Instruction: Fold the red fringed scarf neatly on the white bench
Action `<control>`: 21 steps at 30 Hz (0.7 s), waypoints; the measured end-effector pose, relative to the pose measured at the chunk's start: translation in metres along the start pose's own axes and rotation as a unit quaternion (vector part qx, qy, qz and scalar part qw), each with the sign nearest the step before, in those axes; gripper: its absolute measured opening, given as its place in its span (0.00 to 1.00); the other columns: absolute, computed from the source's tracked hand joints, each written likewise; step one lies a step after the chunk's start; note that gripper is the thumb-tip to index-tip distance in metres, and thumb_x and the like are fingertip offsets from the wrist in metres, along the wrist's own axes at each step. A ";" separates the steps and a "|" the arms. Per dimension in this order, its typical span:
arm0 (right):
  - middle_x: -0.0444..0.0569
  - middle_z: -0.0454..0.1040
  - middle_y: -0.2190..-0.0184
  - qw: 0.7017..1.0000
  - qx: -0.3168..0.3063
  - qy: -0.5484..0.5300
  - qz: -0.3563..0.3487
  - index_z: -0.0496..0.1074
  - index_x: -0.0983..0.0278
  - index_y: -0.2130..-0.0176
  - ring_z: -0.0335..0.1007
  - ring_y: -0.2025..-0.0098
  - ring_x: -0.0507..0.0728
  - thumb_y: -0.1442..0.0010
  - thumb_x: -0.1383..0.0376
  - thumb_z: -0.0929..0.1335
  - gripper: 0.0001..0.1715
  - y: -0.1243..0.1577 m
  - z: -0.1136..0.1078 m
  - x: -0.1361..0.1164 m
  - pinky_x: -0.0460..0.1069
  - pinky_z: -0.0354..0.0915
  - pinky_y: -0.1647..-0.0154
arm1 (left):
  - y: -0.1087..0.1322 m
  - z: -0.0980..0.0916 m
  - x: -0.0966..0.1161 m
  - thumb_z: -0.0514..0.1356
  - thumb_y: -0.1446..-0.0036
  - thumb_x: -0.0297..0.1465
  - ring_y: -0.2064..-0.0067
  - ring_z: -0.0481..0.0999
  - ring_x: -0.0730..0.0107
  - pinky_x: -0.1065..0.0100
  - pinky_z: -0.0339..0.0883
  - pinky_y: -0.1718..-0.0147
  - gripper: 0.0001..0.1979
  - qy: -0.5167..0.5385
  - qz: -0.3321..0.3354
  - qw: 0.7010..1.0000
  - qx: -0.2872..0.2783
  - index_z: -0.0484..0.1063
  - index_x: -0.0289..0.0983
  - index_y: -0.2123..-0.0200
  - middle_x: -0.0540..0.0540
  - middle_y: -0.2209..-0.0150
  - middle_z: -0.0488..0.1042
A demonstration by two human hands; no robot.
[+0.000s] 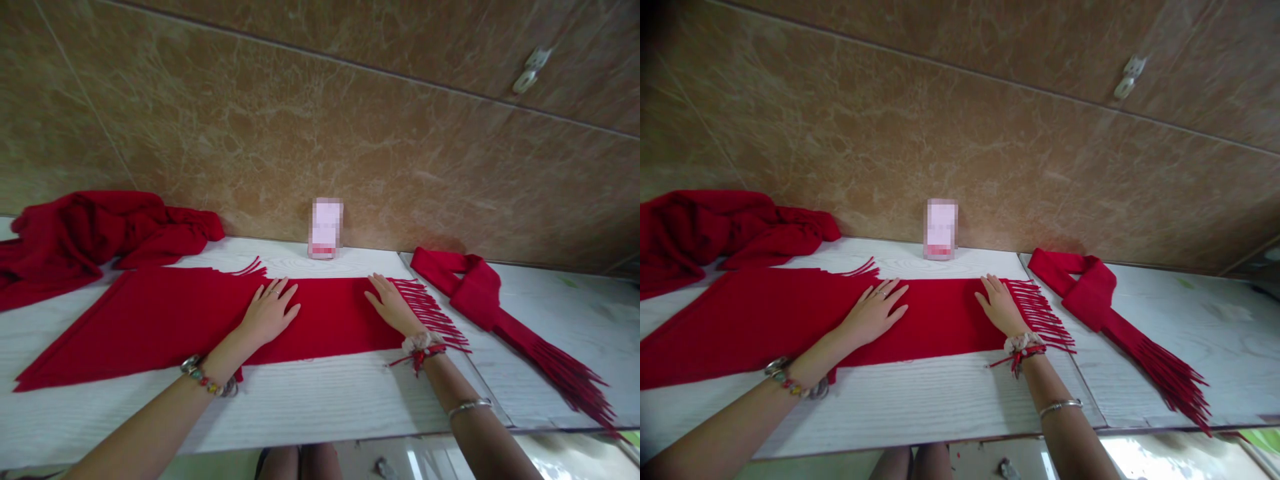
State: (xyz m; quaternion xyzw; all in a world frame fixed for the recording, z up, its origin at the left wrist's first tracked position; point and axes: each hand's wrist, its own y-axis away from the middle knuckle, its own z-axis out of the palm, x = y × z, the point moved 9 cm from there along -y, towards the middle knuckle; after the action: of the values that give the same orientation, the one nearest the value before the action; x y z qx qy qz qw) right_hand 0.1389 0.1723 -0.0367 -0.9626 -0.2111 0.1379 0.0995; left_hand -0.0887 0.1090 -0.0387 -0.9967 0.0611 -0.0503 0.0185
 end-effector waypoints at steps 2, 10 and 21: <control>0.57 0.57 0.42 0.999 -0.017 -0.020 -0.047 0.59 0.69 0.44 0.48 0.39 0.59 0.39 0.58 0.57 0.28 0.001 0.003 -0.022 0.57 0.48 0.39 | 0.000 -0.001 -0.002 0.45 0.40 0.39 0.38 0.49 0.57 0.53 0.45 0.43 0.24 -0.004 -0.005 1.000 -0.003 0.56 0.39 0.42 0.42 0.38 0.50; 0.59 0.57 0.41 0.992 -0.090 -0.011 -0.085 0.60 0.70 0.44 0.48 0.39 0.60 0.40 0.61 0.58 0.26 0.001 0.017 -0.045 0.58 0.47 0.39 | 0.001 -0.003 -0.015 0.42 0.40 0.42 0.37 0.46 0.56 0.51 0.44 0.43 0.26 -0.042 -0.054 0.997 -0.042 0.53 0.40 0.41 0.44 0.38 0.49; 0.61 0.66 0.49 0.989 -0.096 0.013 -0.115 0.63 0.73 0.48 0.60 0.46 0.59 0.43 0.68 0.61 0.23 -0.045 0.020 -0.058 0.53 0.54 0.43 | -0.022 -0.028 -0.075 0.50 0.45 0.33 0.44 0.62 0.55 0.57 0.57 0.50 0.26 -0.096 -0.020 0.982 -0.163 0.57 0.34 0.43 0.36 0.43 0.61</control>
State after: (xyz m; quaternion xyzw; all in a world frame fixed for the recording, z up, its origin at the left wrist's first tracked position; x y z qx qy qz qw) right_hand 0.0648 0.1902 -0.0311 -0.9386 -0.3316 0.0924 0.0242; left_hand -0.1634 0.1388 -0.0175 -0.9876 0.0468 0.0556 -0.1395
